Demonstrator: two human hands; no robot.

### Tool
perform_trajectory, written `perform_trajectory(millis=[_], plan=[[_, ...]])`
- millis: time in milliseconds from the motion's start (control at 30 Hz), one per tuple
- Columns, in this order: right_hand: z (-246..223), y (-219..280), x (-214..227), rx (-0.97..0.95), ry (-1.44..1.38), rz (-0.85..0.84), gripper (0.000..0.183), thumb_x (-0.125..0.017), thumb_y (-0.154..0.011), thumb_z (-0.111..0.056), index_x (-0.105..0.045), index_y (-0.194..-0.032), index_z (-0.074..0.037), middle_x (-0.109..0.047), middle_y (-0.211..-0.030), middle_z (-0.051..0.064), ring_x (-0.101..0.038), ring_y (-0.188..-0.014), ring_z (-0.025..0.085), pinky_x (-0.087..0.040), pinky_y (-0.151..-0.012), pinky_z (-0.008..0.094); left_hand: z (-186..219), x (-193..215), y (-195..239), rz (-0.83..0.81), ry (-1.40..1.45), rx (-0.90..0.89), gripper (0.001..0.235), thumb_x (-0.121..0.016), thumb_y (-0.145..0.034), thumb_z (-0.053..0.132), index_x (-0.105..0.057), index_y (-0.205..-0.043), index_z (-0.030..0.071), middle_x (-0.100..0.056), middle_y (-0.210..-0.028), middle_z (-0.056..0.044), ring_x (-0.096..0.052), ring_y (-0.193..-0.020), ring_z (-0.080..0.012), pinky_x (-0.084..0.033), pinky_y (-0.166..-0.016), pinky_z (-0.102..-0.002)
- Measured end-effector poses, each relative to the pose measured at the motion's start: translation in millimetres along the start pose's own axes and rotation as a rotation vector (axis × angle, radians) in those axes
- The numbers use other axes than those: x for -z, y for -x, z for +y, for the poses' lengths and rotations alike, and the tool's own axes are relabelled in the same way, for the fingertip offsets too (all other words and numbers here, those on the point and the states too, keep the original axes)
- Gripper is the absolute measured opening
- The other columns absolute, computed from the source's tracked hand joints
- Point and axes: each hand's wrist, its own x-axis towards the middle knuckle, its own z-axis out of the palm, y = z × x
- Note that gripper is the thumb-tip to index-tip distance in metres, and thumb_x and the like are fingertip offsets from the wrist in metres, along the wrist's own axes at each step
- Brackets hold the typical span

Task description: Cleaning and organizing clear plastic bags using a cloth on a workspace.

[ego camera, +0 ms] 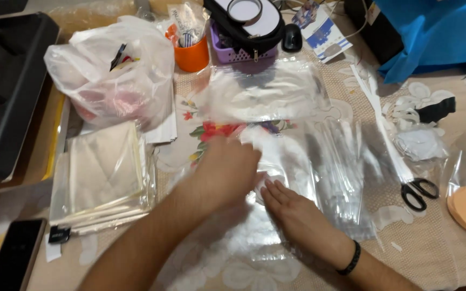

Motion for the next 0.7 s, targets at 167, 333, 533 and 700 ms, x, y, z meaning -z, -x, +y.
perform_trajectory(millis=[167, 333, 533, 700], plan=[[15.9, 15.7, 25.3, -0.278, -0.009, -0.042, 0.065, -0.052, -0.086, -0.015, -0.039, -0.149, -0.012, -0.041, -0.155, 0.015, -0.061, -0.108, 0.030, -0.050, -0.080, 0.041, 27.7, -103.7, 96.1, 0.018, 0.395, -0.235, 0.090, -0.068, -0.090, 0.054, -0.030, -0.153, 0.003, -0.023, -0.162, -0.020, -0.015, -0.149, -0.0387, -0.011, -0.116, -0.057], [-26.7, 0.9, 15.6, -0.276, -0.068, 0.028, 0.065, -0.051, -0.087, -0.006, -0.037, -0.150, -0.004, -0.050, -0.149, 0.016, -0.062, -0.121, 0.033, -0.061, -0.075, 0.045, 40.8, -158.5, 127.4, 0.264, 0.449, -0.239, 0.075, -0.055, -0.100, 0.049, -0.032, -0.154, 0.003, -0.030, -0.162, -0.018, -0.023, -0.150, -0.0346, -0.014, -0.119, -0.050], [-22.4, -16.1, -14.0, 0.104, -0.216, 0.041, 0.058, -0.040, -0.106, -0.022, -0.020, -0.159, -0.009, -0.018, -0.167, 0.013, -0.015, -0.153, 0.036, -0.017, -0.121, 0.050, 45.1, -164.6, 130.3, 0.390, 0.552, -0.192, 0.067, -0.056, -0.101, 0.041, -0.035, -0.154, 0.005, -0.036, -0.161, -0.015, -0.027, -0.150, -0.0289, -0.016, -0.122, -0.044], [49.8, -26.2, 25.8, -0.315, 0.226, 0.051, 0.062, -0.042, -0.084, 0.014, -0.046, -0.144, -0.001, -0.043, -0.153, 0.022, -0.040, -0.142, 0.037, -0.025, -0.122, 0.050, 46.9, -173.3, 134.6, 0.420, 0.554, -0.237, 0.059, -0.052, -0.104, 0.037, -0.040, -0.152, 0.005, -0.039, -0.159, -0.014, -0.033, -0.148, -0.0298, -0.022, -0.120, -0.045]])
